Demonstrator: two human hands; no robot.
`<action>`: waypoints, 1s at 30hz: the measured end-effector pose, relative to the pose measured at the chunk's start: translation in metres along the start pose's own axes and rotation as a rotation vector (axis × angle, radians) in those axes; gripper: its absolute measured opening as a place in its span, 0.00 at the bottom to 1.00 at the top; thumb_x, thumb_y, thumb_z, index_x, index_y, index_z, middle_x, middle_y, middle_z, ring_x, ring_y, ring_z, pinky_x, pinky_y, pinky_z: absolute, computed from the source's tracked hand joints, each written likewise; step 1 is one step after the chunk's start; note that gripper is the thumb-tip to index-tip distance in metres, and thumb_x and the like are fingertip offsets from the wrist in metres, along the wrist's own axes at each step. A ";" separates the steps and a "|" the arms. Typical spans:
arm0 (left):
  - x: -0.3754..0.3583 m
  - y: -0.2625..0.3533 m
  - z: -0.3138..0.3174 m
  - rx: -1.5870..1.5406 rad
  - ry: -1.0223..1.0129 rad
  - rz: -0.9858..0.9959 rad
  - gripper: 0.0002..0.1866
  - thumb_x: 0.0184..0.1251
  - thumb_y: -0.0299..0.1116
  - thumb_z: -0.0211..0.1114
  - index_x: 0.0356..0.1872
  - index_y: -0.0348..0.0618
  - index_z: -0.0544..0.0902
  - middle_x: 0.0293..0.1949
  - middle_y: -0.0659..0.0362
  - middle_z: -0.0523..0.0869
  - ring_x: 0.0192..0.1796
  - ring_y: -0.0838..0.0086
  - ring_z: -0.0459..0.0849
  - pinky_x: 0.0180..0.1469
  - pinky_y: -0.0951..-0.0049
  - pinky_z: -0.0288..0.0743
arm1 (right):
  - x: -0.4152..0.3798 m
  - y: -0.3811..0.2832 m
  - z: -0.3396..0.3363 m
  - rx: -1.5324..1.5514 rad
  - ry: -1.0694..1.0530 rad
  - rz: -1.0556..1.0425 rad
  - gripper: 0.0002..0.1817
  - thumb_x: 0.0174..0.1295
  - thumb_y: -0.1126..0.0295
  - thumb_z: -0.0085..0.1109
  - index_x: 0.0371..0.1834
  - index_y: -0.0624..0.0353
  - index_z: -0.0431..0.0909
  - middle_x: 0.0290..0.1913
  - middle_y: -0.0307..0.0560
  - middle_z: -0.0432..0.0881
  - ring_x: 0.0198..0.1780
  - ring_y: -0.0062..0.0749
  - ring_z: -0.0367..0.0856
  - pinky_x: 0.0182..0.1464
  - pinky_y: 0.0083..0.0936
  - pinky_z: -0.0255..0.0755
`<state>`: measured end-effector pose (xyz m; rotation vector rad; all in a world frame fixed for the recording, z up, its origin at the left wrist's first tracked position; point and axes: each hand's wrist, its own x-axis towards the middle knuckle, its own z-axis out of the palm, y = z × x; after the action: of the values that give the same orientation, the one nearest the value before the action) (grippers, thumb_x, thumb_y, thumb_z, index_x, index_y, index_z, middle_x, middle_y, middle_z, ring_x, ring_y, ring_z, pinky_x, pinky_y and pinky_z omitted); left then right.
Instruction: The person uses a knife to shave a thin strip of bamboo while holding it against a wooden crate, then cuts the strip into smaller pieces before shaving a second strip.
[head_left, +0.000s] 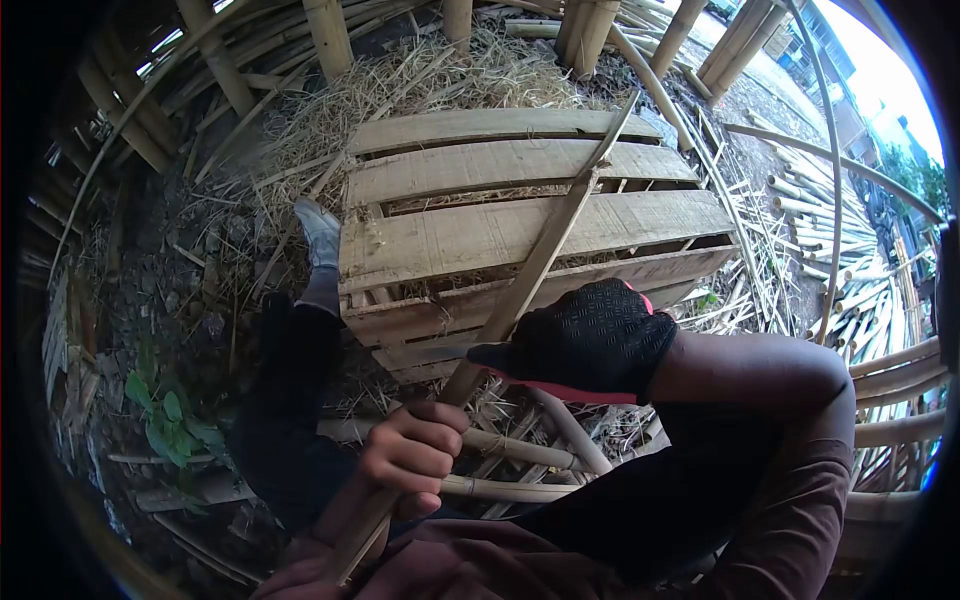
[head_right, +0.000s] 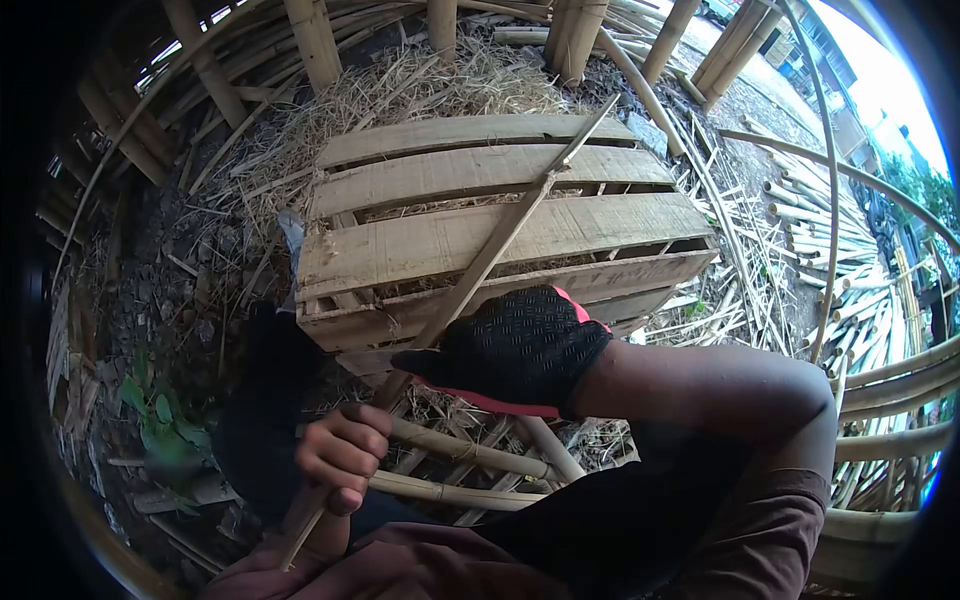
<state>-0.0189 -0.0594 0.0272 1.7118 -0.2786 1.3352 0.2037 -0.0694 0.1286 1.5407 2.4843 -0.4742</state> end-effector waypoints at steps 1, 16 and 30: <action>0.001 0.000 0.000 -0.006 0.000 0.009 0.31 0.74 0.41 0.55 0.07 0.45 0.60 0.11 0.64 0.62 0.15 0.72 0.66 0.27 0.70 0.66 | 0.000 0.004 0.004 -0.028 0.016 -0.028 0.21 0.75 0.45 0.43 0.50 0.36 0.87 0.29 0.50 0.86 0.33 0.43 0.88 0.32 0.37 0.81; 0.004 -0.003 0.001 0.009 -0.031 0.005 0.28 0.71 0.38 0.56 0.08 0.44 0.62 0.13 0.64 0.62 0.17 0.71 0.66 0.30 0.67 0.66 | 0.012 0.135 0.013 -0.225 0.187 0.211 0.30 0.72 0.34 0.36 0.49 0.37 0.87 0.35 0.47 0.88 0.37 0.44 0.87 0.45 0.39 0.79; 0.003 0.001 0.001 -0.008 0.006 0.014 0.29 0.72 0.40 0.57 0.08 0.44 0.62 0.12 0.64 0.62 0.17 0.71 0.67 0.30 0.66 0.66 | 0.006 0.048 0.004 -0.281 0.152 -0.140 0.42 0.69 0.27 0.29 0.38 0.47 0.89 0.33 0.50 0.88 0.36 0.45 0.88 0.41 0.39 0.80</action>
<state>-0.0177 -0.0603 0.0304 1.7019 -0.2931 1.3477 0.2438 -0.0463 0.1144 1.3453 2.6459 -0.0223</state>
